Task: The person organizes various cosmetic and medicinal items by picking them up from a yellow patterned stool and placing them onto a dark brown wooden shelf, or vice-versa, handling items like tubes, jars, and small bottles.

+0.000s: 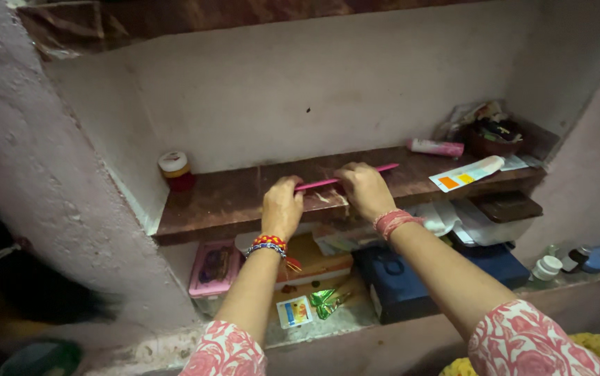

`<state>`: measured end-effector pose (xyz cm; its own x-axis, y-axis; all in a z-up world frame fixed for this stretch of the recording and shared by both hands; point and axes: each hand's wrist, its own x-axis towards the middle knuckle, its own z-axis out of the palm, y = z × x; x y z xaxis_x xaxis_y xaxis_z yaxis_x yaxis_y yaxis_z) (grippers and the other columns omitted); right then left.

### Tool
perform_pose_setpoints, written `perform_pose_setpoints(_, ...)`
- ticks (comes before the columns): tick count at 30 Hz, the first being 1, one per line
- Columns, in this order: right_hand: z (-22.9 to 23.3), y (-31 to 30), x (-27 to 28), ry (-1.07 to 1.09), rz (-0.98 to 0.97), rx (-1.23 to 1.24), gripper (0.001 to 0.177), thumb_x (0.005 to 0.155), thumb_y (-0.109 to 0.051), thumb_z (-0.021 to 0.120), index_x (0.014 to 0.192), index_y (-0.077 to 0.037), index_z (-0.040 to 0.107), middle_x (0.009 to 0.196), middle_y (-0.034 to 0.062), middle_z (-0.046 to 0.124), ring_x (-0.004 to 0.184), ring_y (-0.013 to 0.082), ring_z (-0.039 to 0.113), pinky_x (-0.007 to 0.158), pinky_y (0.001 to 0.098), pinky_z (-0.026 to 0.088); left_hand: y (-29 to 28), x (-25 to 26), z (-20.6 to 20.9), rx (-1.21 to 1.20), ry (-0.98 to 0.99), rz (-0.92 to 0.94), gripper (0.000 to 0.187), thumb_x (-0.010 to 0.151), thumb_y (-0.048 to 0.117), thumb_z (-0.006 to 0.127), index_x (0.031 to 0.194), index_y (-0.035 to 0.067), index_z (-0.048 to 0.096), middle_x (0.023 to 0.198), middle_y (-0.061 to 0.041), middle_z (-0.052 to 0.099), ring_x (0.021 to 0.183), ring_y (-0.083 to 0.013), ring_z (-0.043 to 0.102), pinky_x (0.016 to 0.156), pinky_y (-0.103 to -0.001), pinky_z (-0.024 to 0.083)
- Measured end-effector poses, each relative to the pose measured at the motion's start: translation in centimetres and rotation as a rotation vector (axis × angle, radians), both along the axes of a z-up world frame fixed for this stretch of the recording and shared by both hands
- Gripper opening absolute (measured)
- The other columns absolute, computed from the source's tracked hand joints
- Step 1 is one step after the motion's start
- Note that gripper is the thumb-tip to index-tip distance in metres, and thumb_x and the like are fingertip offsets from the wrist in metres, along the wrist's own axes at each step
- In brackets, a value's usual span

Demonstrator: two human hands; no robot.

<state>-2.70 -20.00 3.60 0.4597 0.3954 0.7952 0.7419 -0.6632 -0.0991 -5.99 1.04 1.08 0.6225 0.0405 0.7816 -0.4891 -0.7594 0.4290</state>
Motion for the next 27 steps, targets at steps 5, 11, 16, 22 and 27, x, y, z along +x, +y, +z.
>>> perform_pose_setpoints(5,-0.3,-0.4,-0.8,0.007,-0.013,-0.012,0.02,0.081,-0.006,0.067,0.099,-0.004,0.076,0.101,0.0147,0.075,0.097,0.0365,0.068,0.086,0.0459,0.054,0.4,-0.9,0.1,0.026,0.05,0.023,0.016,0.086,0.007,0.068,0.1,0.003,0.074,0.104,-0.018,0.073,0.098,-0.0384,0.07,0.09,-0.047,0.055)
perform_pose_setpoints(11,-0.5,-1.7,-1.0,-0.07,-0.076,-0.021,0.018,0.083,-0.009,0.068,0.098,-0.006,0.077,0.1,0.0133,0.075,0.096,0.0351,0.069,0.087,0.0458,0.054,1.6,-2.5,-0.2,-0.034,-0.016,-0.014,0.018,0.086,0.011,0.072,0.101,0.002,0.076,0.107,-0.019,0.074,0.099,-0.0375,0.072,0.09,-0.044,0.057)
perform_pose_setpoints(16,-1.0,-3.1,-1.5,-0.046,-0.139,-0.043,0.016,0.084,-0.011,0.069,0.096,-0.008,0.078,0.098,0.0113,0.076,0.095,0.0336,0.07,0.086,0.0456,0.054,2.1,-3.7,-0.4,-0.037,-0.016,-0.008,0.017,0.086,0.011,0.072,0.1,0.003,0.077,0.106,-0.018,0.075,0.097,-0.0369,0.072,0.088,-0.043,0.057)
perform_pose_setpoints(22,-1.4,-3.1,-2.3,-0.097,-0.081,-0.007,0.015,0.086,-0.013,0.069,0.097,-0.008,0.078,0.102,0.0109,0.077,0.097,0.0322,0.071,0.088,0.0441,0.054,2.3,-5.4,-0.3,-0.034,-0.005,0.004,0.017,0.087,0.011,0.072,0.102,0.003,0.077,0.106,-0.017,0.075,0.097,-0.0365,0.072,0.088,-0.043,0.057)
perform_pose_setpoints(27,-1.5,-3.0,-3.0,-0.078,-0.064,-0.001,0.017,0.086,-0.011,0.068,0.099,-0.008,0.078,0.104,0.0106,0.077,0.099,0.032,0.071,0.089,0.0429,0.055,2.6,-6.9,0.0,-0.012,-0.036,0.008,0.018,0.088,0.009,0.071,0.104,0.003,0.076,0.107,-0.017,0.075,0.099,-0.0369,0.072,0.089,-0.043,0.057)
